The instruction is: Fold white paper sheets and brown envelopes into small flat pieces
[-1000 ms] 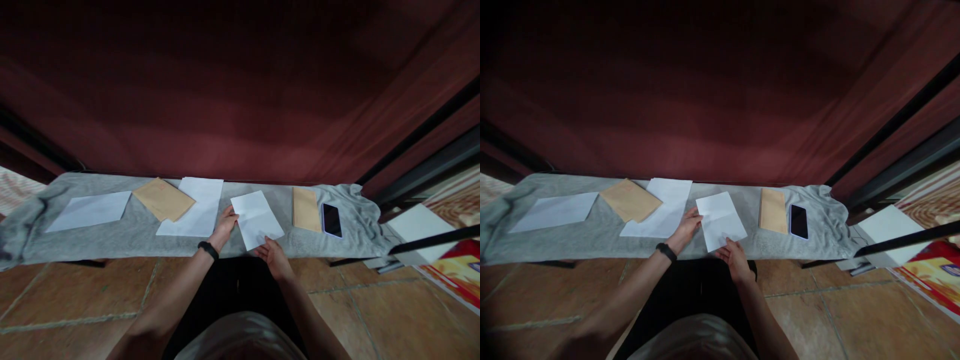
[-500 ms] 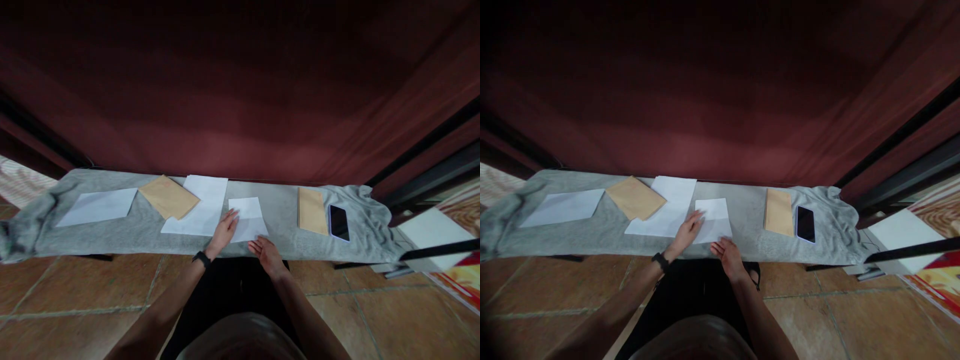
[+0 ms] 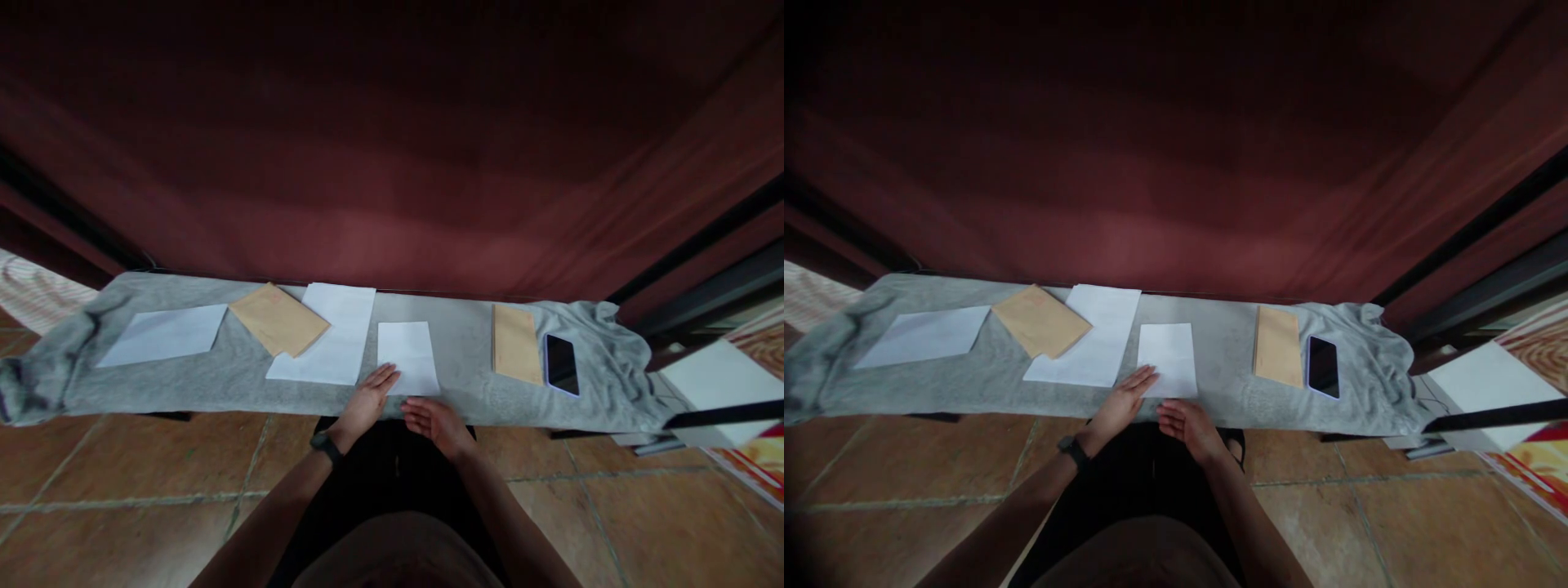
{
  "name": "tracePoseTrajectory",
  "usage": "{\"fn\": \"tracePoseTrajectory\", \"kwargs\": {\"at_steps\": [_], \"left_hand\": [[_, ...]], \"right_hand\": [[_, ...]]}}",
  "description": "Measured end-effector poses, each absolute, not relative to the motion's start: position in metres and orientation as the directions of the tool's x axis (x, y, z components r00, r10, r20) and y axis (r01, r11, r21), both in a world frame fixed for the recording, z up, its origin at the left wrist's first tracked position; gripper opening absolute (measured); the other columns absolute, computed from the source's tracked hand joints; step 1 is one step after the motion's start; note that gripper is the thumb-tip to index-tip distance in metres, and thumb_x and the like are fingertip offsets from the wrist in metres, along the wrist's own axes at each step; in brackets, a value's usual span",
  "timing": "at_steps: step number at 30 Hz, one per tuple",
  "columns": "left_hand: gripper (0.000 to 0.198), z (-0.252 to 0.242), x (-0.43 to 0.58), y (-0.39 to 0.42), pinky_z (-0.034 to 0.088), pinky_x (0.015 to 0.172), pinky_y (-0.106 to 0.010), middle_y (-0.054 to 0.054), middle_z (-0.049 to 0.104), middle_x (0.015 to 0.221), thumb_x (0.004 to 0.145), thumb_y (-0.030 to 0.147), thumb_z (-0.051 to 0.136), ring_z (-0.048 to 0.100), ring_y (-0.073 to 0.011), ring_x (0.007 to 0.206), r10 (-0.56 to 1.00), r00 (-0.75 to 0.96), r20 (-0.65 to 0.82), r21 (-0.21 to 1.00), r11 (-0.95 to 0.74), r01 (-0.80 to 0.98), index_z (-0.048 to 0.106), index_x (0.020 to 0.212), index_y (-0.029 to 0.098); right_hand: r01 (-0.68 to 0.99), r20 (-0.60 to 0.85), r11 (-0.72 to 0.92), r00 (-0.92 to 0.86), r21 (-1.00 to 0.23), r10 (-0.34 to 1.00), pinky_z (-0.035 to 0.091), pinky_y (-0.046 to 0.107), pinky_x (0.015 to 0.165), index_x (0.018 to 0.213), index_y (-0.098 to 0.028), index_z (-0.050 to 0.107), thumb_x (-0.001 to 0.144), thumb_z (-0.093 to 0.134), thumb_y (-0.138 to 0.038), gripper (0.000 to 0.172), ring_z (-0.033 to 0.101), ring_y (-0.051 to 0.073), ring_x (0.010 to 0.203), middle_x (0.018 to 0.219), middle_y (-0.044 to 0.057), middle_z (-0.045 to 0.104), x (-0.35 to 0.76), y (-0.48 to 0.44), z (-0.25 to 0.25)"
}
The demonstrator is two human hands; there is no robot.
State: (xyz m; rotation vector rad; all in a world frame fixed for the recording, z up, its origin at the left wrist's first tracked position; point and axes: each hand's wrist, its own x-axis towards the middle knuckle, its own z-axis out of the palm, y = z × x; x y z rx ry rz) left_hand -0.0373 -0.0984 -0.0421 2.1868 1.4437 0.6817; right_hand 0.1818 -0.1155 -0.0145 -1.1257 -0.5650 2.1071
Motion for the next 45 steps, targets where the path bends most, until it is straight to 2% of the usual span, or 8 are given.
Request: {"fn": "tracePoseTrajectory", "kwargs": {"at_steps": [4,8,12,18,27,34,39,45], "left_hand": [[0.067,-0.041,-0.043,-0.097,0.034,0.124,-0.046,-0.003,0.047,0.157,0.085,-0.004,0.044,0.036,-0.0181,0.149,0.895,0.42,0.147,0.574,-0.423,0.701,0.054,0.144,0.027],[0.062,-0.036,-0.048,-0.096,0.032,0.124,-0.044,-0.003,0.05,0.154,0.089,-0.001,0.043,0.039,-0.0166,0.147,0.87,0.471,0.148,0.594,-0.459,0.661,0.055,0.142,0.028],[0.066,-0.036,-0.05,-0.094,0.031,0.125,-0.045,-0.002,0.049,0.154,0.084,-0.003,0.043,0.039,-0.0163,0.147,0.861,0.486,0.149,0.598,-0.47,0.649,0.056,0.142,0.028],[0.07,-0.04,-0.05,-0.097,0.03,0.125,-0.049,-0.004,0.047,0.156,0.08,-0.001,0.05,0.037,-0.0192,0.149,0.881,0.45,0.146,0.56,-0.449,0.696,0.053,0.144,0.025],[0.063,-0.042,-0.051,-0.098,0.025,0.126,-0.052,-0.009,0.05,0.154,0.081,0.009,0.06,0.04,-0.0234,0.146,0.913,0.373,0.166,0.508,-0.403,0.761,0.054,0.142,0.023],[0.065,-0.044,-0.05,-0.099,0.027,0.126,-0.052,-0.008,0.048,0.155,0.08,0.008,0.059,0.04,-0.0248,0.146,0.919,0.355,0.173,0.522,-0.391,0.758,0.054,0.143,0.024],[0.063,-0.042,-0.049,-0.101,0.03,0.125,-0.052,-0.009,0.047,0.156,0.083,0.011,0.059,0.037,-0.0256,0.148,0.912,0.367,0.181,0.523,-0.405,0.75,0.052,0.145,0.022],[0.067,-0.028,-0.048,-0.103,0.022,0.127,-0.051,-0.009,0.042,0.159,0.081,0.014,0.062,0.033,-0.0251,0.151,0.901,0.41,0.14,0.54,-0.417,0.731,0.05,0.146,0.023]], "right_hand": [[-0.186,-0.436,-0.548,-0.424,-0.816,0.794,0.059,0.037,0.082,0.099,-0.019,0.076,0.08,0.076,-0.052,0.038,0.074,0.021,0.085,0.1,0.009,0.079,0.199,-0.103,0.004],[0.037,-0.11,-0.104,-0.261,-0.994,0.959,0.048,0.042,0.108,0.104,-0.029,0.077,0.086,0.069,-0.048,0.027,0.067,0.024,0.115,0.115,0.002,0.076,0.197,-0.063,0.008],[0.301,0.114,0.281,-0.472,-0.911,0.874,0.027,0.045,0.125,0.122,-0.029,0.072,0.094,0.059,-0.034,0.032,0.05,0.022,0.139,0.138,0.001,0.066,0.179,-0.022,-0.006],[0.498,0.137,0.594,-0.682,-0.632,0.718,0.016,0.048,0.127,0.139,-0.03,0.06,0.099,0.054,-0.03,0.041,0.036,0.025,0.149,0.157,0.002,0.045,0.154,0.007,-0.032],[0.646,0.143,0.577,-0.596,-0.5,0.79,0.015,0.05,0.127,0.147,-0.03,0.051,0.101,0.048,-0.032,0.047,0.033,0.026,0.151,0.161,0.001,0.038,0.144,0.046,-0.041],[0.655,0.172,0.489,-0.487,-0.576,0.856,0.014,0.054,0.127,0.147,-0.027,0.052,0.099,0.048,-0.03,0.047,0.031,0.026,0.152,0.161,0.003,0.036,0.154,0.04,-0.041],[0.616,0.143,0.492,-0.526,-0.615,0.838,0.016,0.05,0.128,0.146,-0.029,0.053,0.099,0.051,-0.031,0.047,0.032,0.024,0.151,0.161,0.001,0.035,0.185,0.001,-0.042],[0.611,0.095,0.448,-0.521,-0.652,0.848,0.017,0.051,0.128,0.145,-0.03,0.055,0.098,0.053,-0.033,0.047,0.036,0.026,0.149,0.16,-0.001,0.038,0.22,-0.04,-0.037]]}}
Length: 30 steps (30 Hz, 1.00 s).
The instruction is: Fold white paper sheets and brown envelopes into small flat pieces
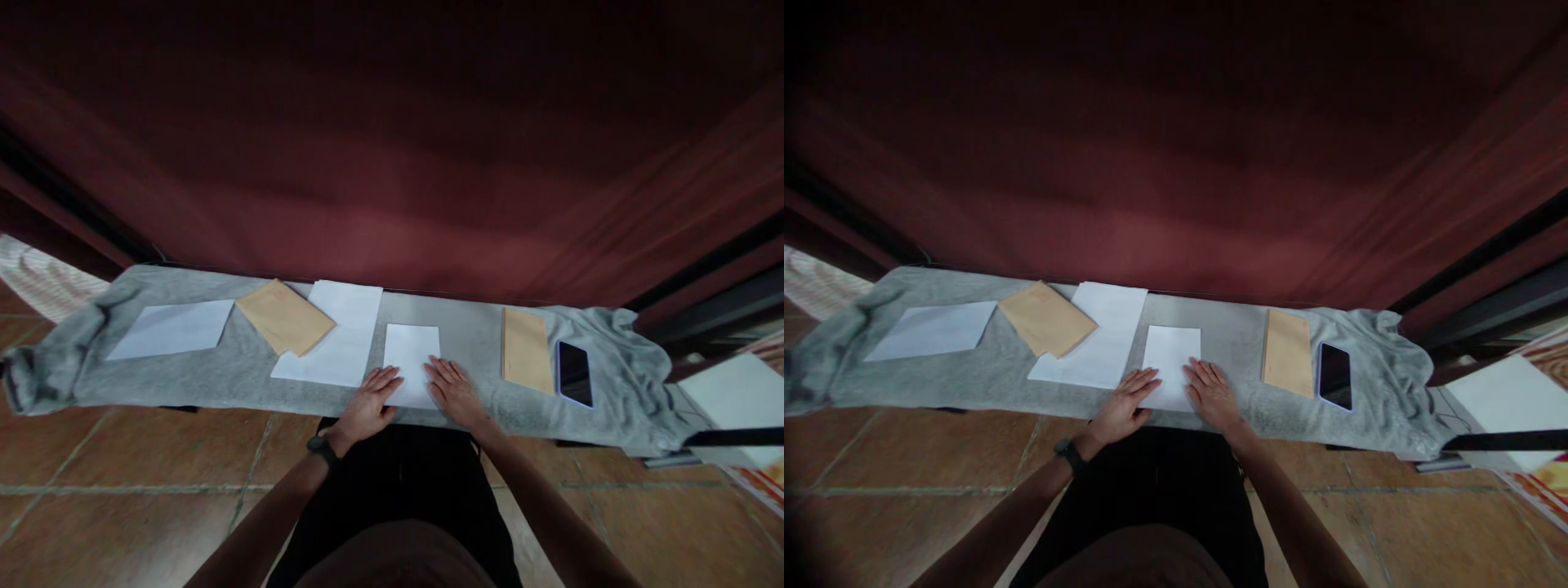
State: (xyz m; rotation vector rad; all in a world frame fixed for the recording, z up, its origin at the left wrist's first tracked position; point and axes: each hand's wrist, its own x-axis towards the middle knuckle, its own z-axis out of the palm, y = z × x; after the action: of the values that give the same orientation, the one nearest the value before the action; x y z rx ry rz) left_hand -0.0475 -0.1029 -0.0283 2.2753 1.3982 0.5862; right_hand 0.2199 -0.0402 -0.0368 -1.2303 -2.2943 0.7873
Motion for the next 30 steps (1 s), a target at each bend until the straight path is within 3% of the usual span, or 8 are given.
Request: {"fn": "tracePoseTrajectory", "kwargs": {"at_steps": [5,7,10,16,21,25,30], "left_hand": [[0.062,-0.027,-0.018,-0.088,0.016,0.128,-0.048,-0.007,0.034,0.164,0.096,0.027,0.051,0.027,-0.0205,0.153,0.905,0.405,0.128,0.557,-0.404,0.726,0.036,0.156,0.025],[0.056,-0.032,-0.001,-0.075,0.019,0.127,-0.048,-0.009,0.033,0.164,0.101,0.034,0.044,0.025,-0.0224,0.153,0.93,0.341,0.135,0.554,-0.356,0.753,0.036,0.156,0.022],[0.055,-0.04,0.017,-0.054,0.019,0.126,-0.051,-0.012,0.036,0.162,0.102,0.038,0.042,0.025,-0.0271,0.154,0.955,0.271,0.123,0.543,-0.293,0.787,0.042,0.153,0.018],[0.06,-0.049,0.008,-0.029,0.012,0.127,-0.05,-0.015,0.032,0.163,0.101,0.04,0.043,0.023,-0.0284,0.154,0.974,0.128,0.186,0.509,-0.207,0.836,0.038,0.155,0.015],[0.063,-0.05,0.0,-0.024,0.016,0.126,-0.052,-0.019,0.03,0.163,0.1,0.04,0.043,0.023,-0.0321,0.153,0.975,0.078,0.209,0.485,-0.173,0.857,0.038,0.154,0.008],[0.057,-0.047,0.001,-0.04,0.019,0.125,-0.054,-0.016,0.035,0.161,0.101,0.038,0.042,0.026,-0.0317,0.153,0.961,0.144,0.236,0.383,-0.228,0.895,0.043,0.153,0.014],[0.053,-0.042,-0.006,-0.083,0.018,0.125,-0.054,-0.011,0.04,0.16,0.103,0.042,0.041,0.033,-0.0281,0.151,0.906,0.353,0.231,0.216,-0.402,0.89,0.045,0.151,0.021]], "right_hand": [[0.61,0.096,0.416,-0.487,-0.674,0.868,0.018,0.051,0.128,0.144,-0.03,0.056,0.096,0.054,-0.031,0.047,0.037,0.026,0.148,0.159,-0.001,0.04,0.22,-0.048,-0.033],[0.595,0.104,0.407,-0.476,-0.693,0.873,0.017,0.051,0.128,0.142,-0.031,0.058,0.096,0.056,-0.032,0.046,0.038,0.026,0.148,0.158,-0.001,0.042,0.218,-0.048,-0.033],[0.573,0.123,0.404,-0.465,-0.713,0.877,0.016,0.05,0.128,0.14,-0.031,0.059,0.095,0.056,-0.032,0.045,0.038,0.026,0.148,0.158,0.0,0.043,0.218,-0.047,-0.034],[0.58,0.136,0.372,-0.409,-0.725,0.902,0.017,0.051,0.128,0.141,-0.031,0.058,0.095,0.058,-0.031,0.046,0.038,0.026,0.148,0.158,0.0,0.043,0.219,-0.048,-0.035],[0.577,0.189,0.407,-0.401,-0.708,0.897,0.019,0.052,0.127,0.142,-0.031,0.058,0.096,0.058,-0.029,0.046,0.041,0.027,0.146,0.157,0.002,0.045,0.218,-0.048,-0.037],[0.627,0.211,0.447,-0.416,-0.637,0.884,0.022,0.051,0.127,0.145,-0.029,0.055,0.098,0.056,-0.029,0.047,0.042,0.027,0.146,0.157,0.004,0.045,0.219,-0.048,-0.039],[0.744,0.23,0.52,-0.468,-0.418,0.854,0.028,0.049,0.124,0.148,-0.019,0.05,0.102,0.046,-0.027,0.046,0.043,0.024,0.145,0.156,0.009,0.047,0.221,-0.049,-0.043]]}}
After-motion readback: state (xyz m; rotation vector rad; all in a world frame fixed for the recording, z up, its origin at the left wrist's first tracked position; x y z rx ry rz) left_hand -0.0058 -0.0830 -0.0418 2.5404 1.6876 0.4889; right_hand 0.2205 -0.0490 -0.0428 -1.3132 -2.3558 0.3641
